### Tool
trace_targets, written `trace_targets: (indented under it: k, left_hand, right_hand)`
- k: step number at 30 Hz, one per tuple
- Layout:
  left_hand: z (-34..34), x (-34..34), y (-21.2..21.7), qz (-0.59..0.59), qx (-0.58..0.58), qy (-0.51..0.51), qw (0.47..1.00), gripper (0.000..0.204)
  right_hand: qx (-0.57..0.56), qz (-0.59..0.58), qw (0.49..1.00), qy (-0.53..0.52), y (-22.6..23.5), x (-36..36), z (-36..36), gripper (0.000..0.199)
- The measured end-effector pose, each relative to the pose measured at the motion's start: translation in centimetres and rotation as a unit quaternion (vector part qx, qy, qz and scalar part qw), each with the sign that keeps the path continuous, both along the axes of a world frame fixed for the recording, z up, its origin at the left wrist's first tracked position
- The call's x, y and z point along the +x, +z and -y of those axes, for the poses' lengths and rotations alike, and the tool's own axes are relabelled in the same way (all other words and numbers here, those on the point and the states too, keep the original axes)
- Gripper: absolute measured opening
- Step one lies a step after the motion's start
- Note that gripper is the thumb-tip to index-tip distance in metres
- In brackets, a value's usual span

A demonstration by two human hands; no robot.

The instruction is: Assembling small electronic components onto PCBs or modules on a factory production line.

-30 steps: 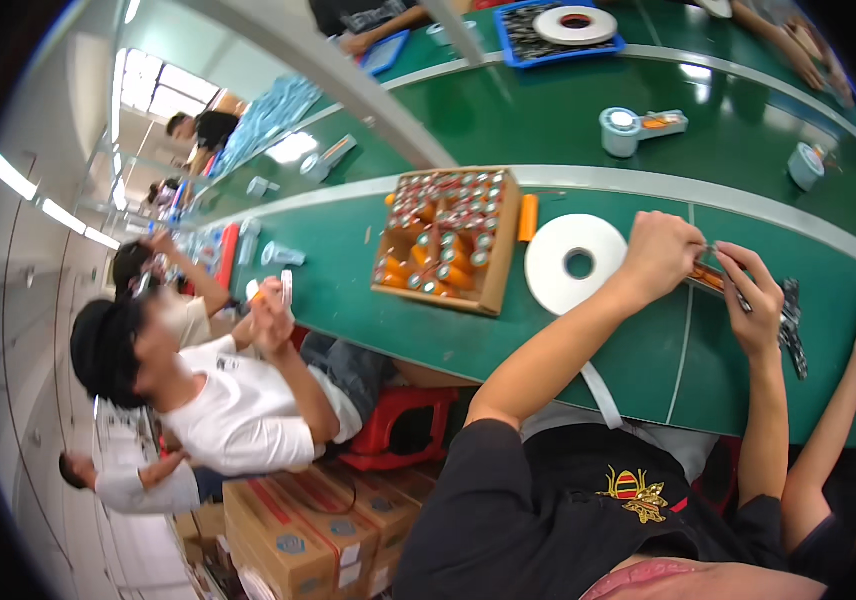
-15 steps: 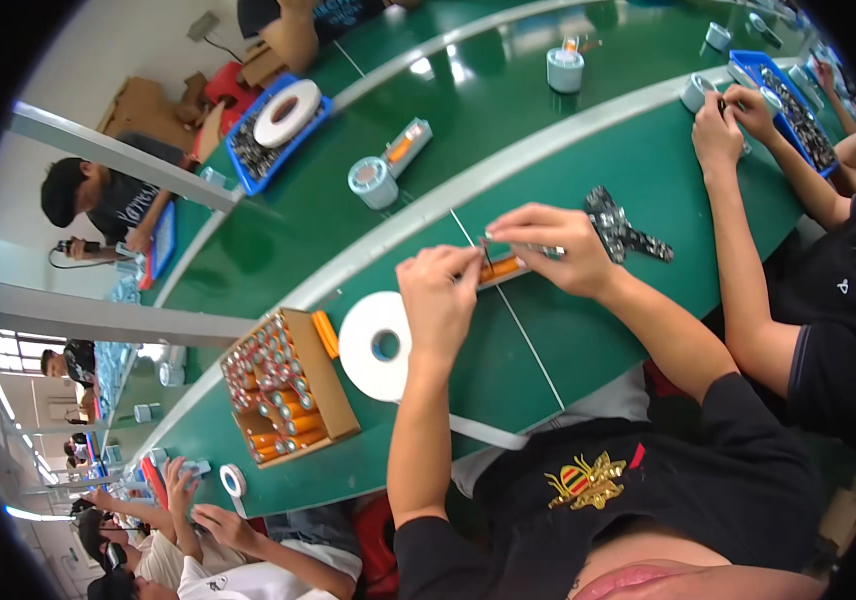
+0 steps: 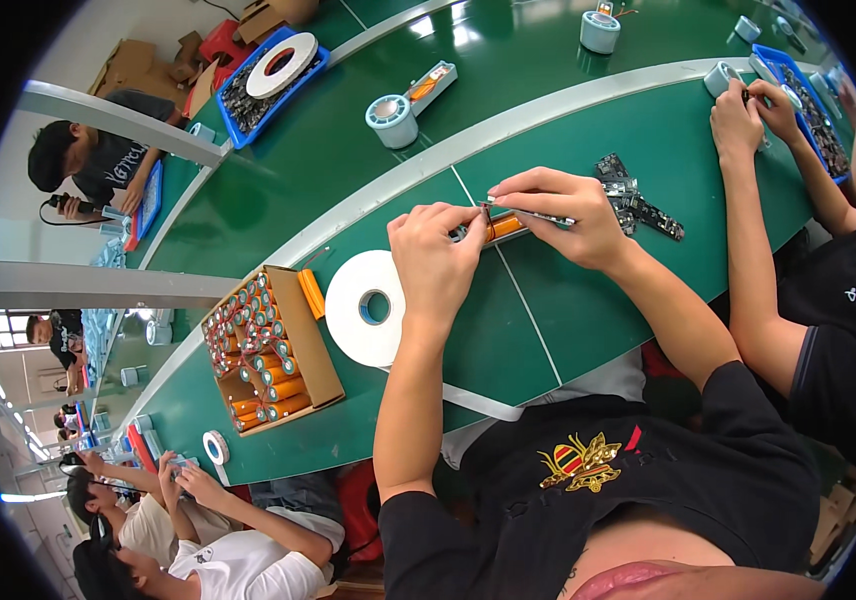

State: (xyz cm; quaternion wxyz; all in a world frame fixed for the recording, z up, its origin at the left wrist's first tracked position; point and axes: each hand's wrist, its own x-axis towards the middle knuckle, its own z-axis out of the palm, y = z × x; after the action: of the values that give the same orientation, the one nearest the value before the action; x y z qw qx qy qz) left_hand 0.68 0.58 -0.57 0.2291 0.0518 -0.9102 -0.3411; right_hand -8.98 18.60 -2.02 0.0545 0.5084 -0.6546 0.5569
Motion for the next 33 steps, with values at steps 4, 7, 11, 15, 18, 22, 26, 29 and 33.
trace_targets:
  k: [4, 7, 11, 15, 18, 22, 26, 29, 33]
  left_hand:
    - [0.1, 0.0, -0.2, -0.008, -0.008, 0.003, 1.000, 0.011]
    - [-0.1, -0.4, 0.0, 0.001, -0.013, 0.000, 1.000, 0.011]
    - [0.2, -0.2, 0.3, -0.014, -0.034, -0.007, 0.999, 0.012]
    - [0.3, -0.3, 0.0, -0.009, -0.045, -0.011, 0.999, 0.012]
    - [0.3, -0.1, -0.1, -0.019, -0.062, -0.017, 0.998, 0.011]
    - [-0.1, 0.1, 0.0, -0.027, -0.073, -0.026, 0.997, 0.010]
    - [0.0, 0.2, -0.1, -0.020, -0.083, -0.015, 0.996, 0.009]
    - [0.1, -0.1, -0.5, -0.029, -0.082, -0.009, 0.996, 0.007]
    - [-0.5, -0.2, -0.5, -0.083, -0.112, 0.000, 0.990, 0.008]
  right_hand:
    - [0.014, -0.061, 0.998, -0.016, 0.1, 0.4, -0.2, 0.036]
    - [0.033, -0.115, 0.993, -0.025, 0.2, -0.3, -0.2, 0.041]
    - [0.041, -0.124, 0.991, -0.012, 0.0, -0.5, 0.0, 0.045]
    - [0.062, -0.142, 0.988, -0.001, 0.5, -0.6, -0.2, 0.044]
    - [0.089, -0.083, 0.993, 0.009, 1.1, -0.6, -0.3, 0.034]
    - [0.063, -0.019, 0.997, 0.037, 0.5, -1.7, -0.7, 0.031]
    - [0.061, 0.025, 0.995, 0.071, 0.3, -1.8, -0.6, 0.029]
    - [0.037, 0.083, 0.995, 0.047, -0.1, -1.6, -0.3, 0.026]
    - [0.029, 0.087, 0.993, 0.068, -0.4, -2.1, -0.8, 0.030]
